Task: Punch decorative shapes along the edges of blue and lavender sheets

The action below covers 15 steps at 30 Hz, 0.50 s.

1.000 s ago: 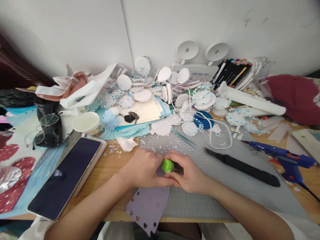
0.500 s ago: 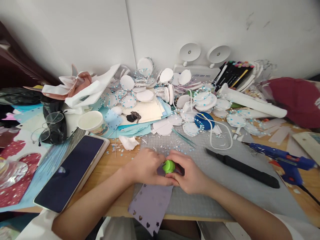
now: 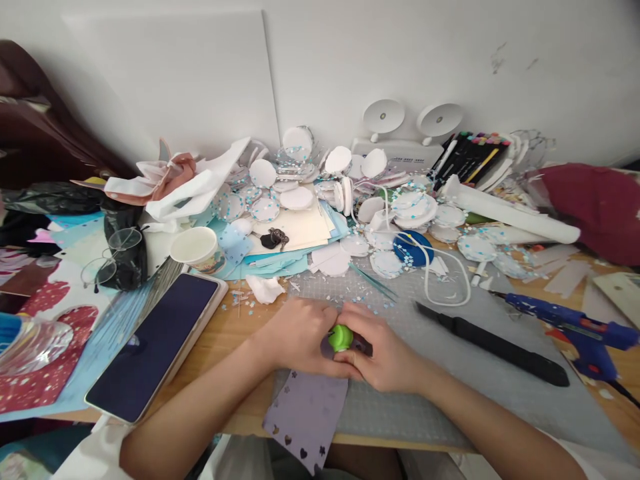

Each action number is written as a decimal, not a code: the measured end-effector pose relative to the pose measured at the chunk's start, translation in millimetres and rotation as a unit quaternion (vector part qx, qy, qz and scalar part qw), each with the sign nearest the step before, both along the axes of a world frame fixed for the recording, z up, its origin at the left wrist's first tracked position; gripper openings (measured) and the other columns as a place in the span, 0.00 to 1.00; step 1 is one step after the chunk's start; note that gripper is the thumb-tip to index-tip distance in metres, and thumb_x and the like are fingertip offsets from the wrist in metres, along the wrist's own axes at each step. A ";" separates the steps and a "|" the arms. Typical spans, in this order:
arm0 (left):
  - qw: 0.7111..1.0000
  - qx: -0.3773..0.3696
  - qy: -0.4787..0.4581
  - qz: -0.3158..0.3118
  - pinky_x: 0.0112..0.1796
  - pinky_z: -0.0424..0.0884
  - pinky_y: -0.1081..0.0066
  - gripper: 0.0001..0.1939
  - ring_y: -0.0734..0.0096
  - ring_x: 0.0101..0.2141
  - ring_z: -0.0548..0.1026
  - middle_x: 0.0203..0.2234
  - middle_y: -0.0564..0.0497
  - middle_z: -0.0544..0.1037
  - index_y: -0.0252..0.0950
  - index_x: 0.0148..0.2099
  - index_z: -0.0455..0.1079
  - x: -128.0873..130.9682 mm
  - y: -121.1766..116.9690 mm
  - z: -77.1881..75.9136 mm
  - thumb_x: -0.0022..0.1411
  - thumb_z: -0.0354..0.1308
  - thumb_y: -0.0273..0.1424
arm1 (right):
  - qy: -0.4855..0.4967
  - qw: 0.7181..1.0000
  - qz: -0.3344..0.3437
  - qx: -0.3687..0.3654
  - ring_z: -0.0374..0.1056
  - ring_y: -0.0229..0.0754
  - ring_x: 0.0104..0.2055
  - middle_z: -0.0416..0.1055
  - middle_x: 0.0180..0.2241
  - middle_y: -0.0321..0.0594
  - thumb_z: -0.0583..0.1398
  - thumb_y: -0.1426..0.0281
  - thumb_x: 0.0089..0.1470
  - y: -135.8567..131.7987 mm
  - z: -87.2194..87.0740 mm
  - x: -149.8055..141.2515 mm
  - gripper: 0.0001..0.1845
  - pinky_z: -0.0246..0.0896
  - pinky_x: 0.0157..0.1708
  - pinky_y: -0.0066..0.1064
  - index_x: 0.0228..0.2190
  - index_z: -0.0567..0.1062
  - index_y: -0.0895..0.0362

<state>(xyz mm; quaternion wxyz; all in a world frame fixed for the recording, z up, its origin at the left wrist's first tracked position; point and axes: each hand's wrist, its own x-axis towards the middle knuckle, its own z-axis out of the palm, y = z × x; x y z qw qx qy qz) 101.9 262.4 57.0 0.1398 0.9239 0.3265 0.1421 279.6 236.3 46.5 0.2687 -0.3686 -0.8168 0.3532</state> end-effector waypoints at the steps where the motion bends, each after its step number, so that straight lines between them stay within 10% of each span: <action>1: 1.000 0.008 -0.004 -0.011 0.21 0.60 0.71 0.28 0.66 0.20 0.73 0.19 0.50 0.74 0.34 0.27 0.65 -0.5 0.1 -1.5 0.47 0.57 0.57 | -0.004 1.000 -0.003 0.006 0.57 0.41 0.32 0.61 0.28 0.36 0.59 0.80 0.46 -0.4 -0.6 -0.1 0.10 0.54 0.33 0.33 0.28 0.65 0.55; 15: 0.997 -0.032 -0.052 -0.054 0.19 0.53 0.73 0.21 0.75 0.16 0.68 0.14 0.55 0.71 0.36 0.21 0.64 -1.9 -0.9 -7.0 0.44 0.63 0.48 | 0.045 0.999 0.002 0.014 0.63 0.44 0.36 0.62 0.28 0.35 0.60 0.79 0.44 -7.4 -13.4 1.6 0.11 0.53 0.55 0.46 0.30 0.66 0.53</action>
